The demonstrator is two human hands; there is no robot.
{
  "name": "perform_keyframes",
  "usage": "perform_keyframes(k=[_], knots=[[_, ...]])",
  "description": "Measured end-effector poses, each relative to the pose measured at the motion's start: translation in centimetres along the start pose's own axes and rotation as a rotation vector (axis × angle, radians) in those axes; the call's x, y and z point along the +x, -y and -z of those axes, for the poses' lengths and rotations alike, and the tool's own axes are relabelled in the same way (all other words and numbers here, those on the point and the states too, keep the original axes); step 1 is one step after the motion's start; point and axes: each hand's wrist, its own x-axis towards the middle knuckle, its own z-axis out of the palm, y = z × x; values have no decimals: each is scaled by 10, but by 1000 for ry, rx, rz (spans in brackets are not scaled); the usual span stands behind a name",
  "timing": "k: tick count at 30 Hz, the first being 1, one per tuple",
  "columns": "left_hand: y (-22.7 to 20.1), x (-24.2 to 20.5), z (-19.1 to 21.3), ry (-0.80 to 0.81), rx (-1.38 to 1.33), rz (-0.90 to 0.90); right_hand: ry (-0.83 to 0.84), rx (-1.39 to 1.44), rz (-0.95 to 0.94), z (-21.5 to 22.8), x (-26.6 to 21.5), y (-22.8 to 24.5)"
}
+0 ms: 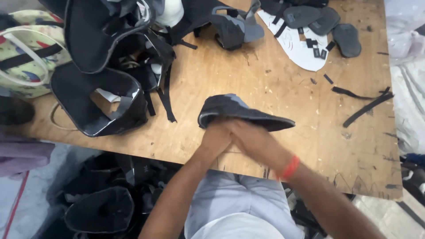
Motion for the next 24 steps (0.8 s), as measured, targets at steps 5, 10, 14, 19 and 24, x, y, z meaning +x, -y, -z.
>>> perform_keyframes(k=[5, 10, 14, 19, 24], knots=[[-23, 9, 104, -12, -514, 238, 261, -63, -411, -9, 33, -60], [-20, 17, 93, 34, -441, 255, 117, -104, -509, -51, 14, -104], [2, 9, 44, -124, -124, 13, 156, -151, -240, -16, 10, -84], [-9, 17, 54, -168, -219, -37, 9, -157, -148, -18, 4, -74], [-1, 19, 37, -83, -177, 7, 174, -227, -609, -42, 8, -79]])
